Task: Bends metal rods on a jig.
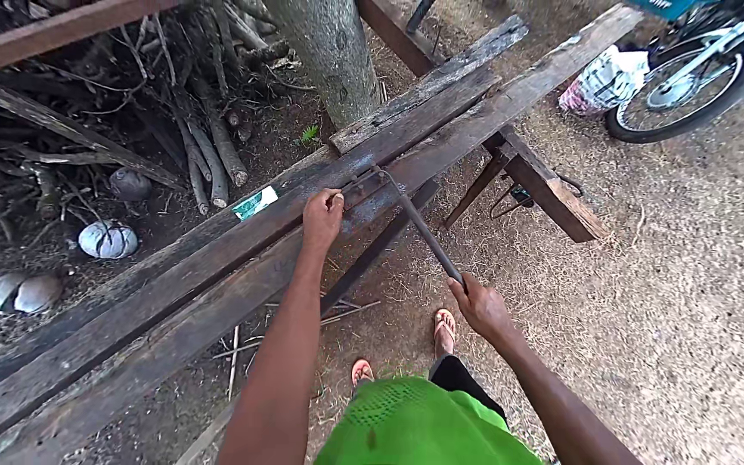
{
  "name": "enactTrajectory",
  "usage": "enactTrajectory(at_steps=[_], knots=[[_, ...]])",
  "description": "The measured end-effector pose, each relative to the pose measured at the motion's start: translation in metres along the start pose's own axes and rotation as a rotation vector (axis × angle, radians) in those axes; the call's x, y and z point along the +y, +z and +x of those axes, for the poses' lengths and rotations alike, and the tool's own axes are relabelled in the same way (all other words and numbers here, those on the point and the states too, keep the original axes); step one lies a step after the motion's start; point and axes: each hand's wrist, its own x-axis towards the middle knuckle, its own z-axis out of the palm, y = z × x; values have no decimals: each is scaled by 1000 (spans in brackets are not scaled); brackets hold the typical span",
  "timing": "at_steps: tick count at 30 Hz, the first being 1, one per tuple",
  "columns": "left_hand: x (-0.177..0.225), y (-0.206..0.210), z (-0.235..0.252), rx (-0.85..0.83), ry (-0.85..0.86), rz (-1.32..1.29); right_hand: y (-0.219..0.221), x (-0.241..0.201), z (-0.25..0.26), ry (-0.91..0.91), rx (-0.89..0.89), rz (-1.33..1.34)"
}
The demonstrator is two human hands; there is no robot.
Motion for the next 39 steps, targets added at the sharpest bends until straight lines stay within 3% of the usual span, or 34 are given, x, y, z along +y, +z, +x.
enactTrajectory(at_steps=[7, 11, 14, 19, 25, 30, 36, 39], knots=[[5, -16, 21, -191, -46, -76, -10, 21, 26, -181, 37, 29], [31, -39, 7, -52, 41, 46, -51, 30, 56, -289, 12, -4], [65, -50, -42, 49, -43, 140, -102, 39, 77, -417, 60, -160], [73, -11, -113, 120, -330, 57, -190, 42, 136, -688, 151, -361], [75, 38, -130, 306, -518, -93, -259, 5, 217, -935, 232, -580], [64, 54, -120, 301, -529, -199, -287, -30, 261, -905, 211, -673], [53, 67, -105, 295, -583, -296, -285, -49, 297, -820, 73, -757], [51, 53, -100, 165, -601, -197, -276, -47, 313, -822, 14, -748]])
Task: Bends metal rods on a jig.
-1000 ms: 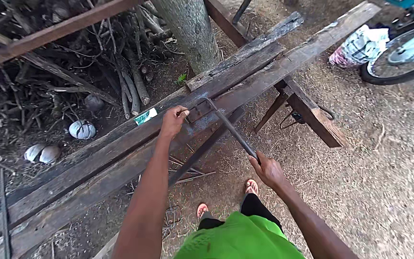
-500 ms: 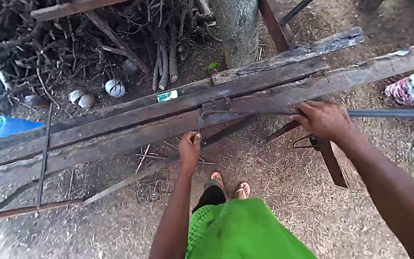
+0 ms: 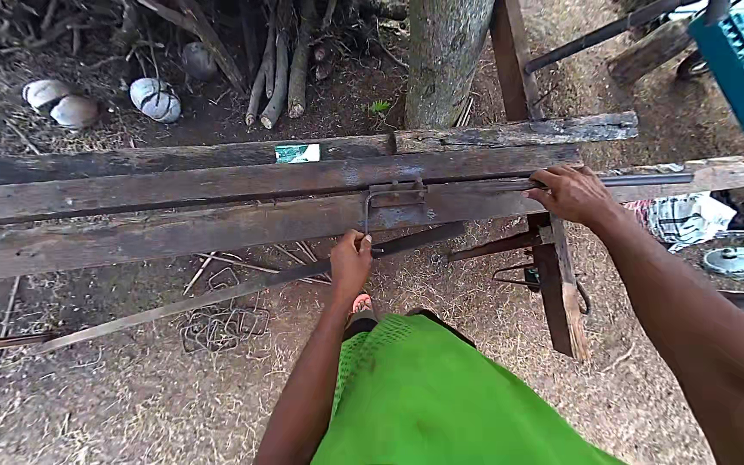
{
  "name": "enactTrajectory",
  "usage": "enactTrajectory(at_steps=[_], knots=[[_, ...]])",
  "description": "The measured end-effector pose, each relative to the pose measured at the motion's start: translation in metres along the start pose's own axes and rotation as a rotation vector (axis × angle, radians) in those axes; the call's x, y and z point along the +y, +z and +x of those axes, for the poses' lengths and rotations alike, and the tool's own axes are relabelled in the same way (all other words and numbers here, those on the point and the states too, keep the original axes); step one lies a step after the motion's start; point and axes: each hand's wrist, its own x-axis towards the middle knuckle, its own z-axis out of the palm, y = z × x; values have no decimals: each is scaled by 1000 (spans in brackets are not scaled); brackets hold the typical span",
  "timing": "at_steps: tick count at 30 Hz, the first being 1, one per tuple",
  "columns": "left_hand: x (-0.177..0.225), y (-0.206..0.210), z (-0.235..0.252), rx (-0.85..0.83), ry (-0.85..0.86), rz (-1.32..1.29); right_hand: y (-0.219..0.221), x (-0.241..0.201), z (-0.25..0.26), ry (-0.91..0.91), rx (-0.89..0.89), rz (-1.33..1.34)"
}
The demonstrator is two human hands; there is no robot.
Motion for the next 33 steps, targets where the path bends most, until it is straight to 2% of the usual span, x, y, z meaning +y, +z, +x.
enactTrajectory(at_steps=[4, 9, 12, 16, 24, 33], knots=[[14, -20, 5, 83, 152, 224, 23, 17, 17, -18, -55, 65], [29, -8, 39, 119, 301, 244, 48, 41, 41, -83, -83, 119], [32, 8, 54, 183, 317, 249, 59, 59, 51, -167, -45, 174], [32, 13, 52, 253, 314, 234, 66, 73, 49, -223, -12, 237], [40, 6, 56, 211, 244, 231, 75, 69, 10, -201, 70, 283], [28, 18, 62, 340, 331, 224, 85, 58, -20, -142, 108, 259]])
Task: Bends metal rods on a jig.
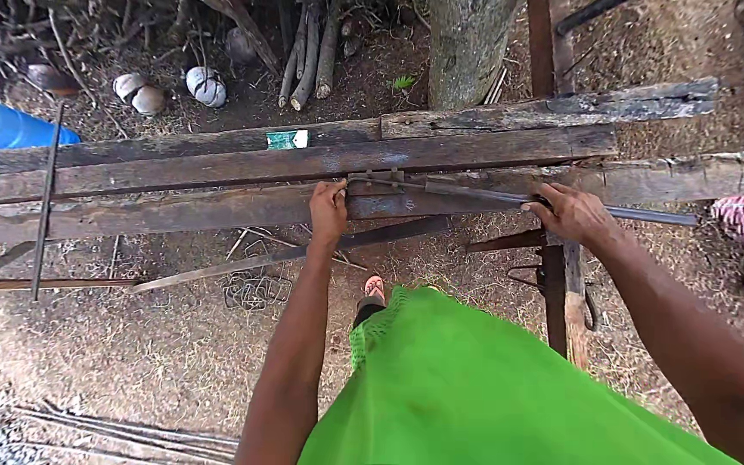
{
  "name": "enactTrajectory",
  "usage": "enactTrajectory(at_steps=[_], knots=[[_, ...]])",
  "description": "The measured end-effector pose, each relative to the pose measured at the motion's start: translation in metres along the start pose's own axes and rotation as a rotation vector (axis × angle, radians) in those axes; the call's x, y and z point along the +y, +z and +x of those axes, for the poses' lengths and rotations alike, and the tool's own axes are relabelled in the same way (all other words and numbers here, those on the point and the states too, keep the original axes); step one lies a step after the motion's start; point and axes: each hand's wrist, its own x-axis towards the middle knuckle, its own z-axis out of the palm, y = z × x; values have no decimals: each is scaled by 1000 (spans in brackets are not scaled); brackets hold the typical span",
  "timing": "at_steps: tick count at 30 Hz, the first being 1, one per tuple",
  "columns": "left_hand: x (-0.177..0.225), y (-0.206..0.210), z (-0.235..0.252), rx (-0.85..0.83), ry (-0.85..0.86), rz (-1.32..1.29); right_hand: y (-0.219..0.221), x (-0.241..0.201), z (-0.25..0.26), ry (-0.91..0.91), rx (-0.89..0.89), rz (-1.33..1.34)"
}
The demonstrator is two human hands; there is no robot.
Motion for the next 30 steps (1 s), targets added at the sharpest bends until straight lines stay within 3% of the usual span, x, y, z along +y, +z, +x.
enactTrajectory(at_steps=[11, 14, 18, 30], knots=[[-5, -7, -4, -90, -41, -86, 13, 0, -11, 78, 2, 19], [-6, 10, -5, 44, -34, -75, 10, -1, -7, 69, -10, 1], [-13, 33, -5, 249, 98, -30, 5, -2, -3, 24, -10, -49], [-18, 34, -5, 281, 199, -5, 7, -26, 16, -30, -18, -37]])
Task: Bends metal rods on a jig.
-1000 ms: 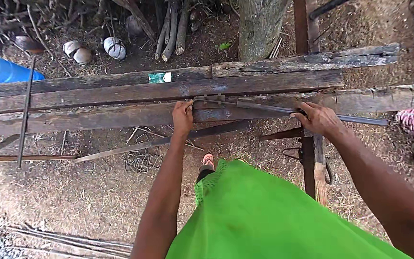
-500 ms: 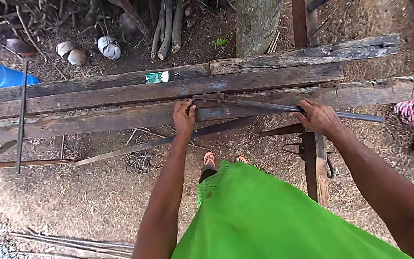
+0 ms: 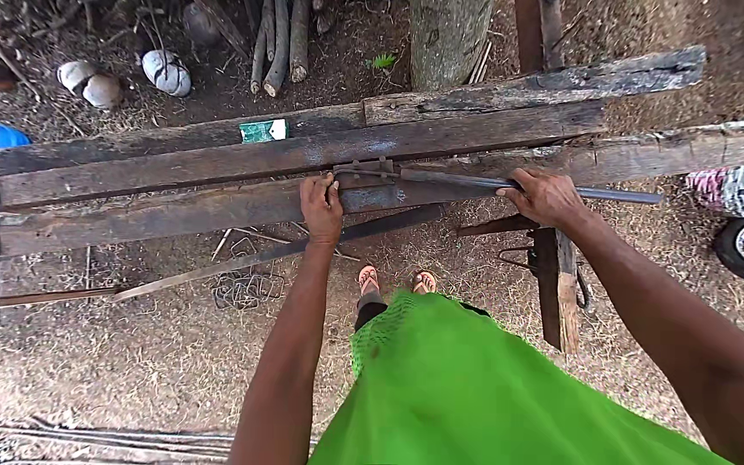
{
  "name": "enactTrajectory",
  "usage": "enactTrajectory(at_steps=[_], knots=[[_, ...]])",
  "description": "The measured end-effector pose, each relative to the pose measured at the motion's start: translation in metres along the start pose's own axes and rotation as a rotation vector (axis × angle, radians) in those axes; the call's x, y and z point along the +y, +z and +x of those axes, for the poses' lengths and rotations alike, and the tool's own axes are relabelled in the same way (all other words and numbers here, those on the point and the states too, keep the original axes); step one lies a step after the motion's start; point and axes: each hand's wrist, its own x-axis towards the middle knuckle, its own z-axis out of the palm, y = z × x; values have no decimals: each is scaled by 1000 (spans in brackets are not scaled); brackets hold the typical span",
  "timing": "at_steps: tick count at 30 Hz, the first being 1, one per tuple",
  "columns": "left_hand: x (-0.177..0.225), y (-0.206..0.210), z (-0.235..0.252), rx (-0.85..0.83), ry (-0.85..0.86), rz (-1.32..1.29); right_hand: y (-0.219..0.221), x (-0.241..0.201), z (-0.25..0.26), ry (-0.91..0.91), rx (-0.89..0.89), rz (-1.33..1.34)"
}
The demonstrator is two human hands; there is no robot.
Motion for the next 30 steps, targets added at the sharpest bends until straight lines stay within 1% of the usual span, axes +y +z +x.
enactTrajectory(at_steps=[8, 11, 15, 23, 30], knots=[[-2, 2, 0, 4, 19, 5, -7, -5, 13, -6, -88, 31], [-3, 2, -1, -14, 8, 24, -11, -6, 18, -6, -160, 36], [-3, 2, 0, -10, 23, 43, -6, -5, 19, 4, -215, 28], [-3, 0, 2, -27, 36, 67, 2, -16, 11, 38, -196, -5], [-6, -2, 3, -49, 38, 84, 9, -30, 1, 126, -154, 11]])
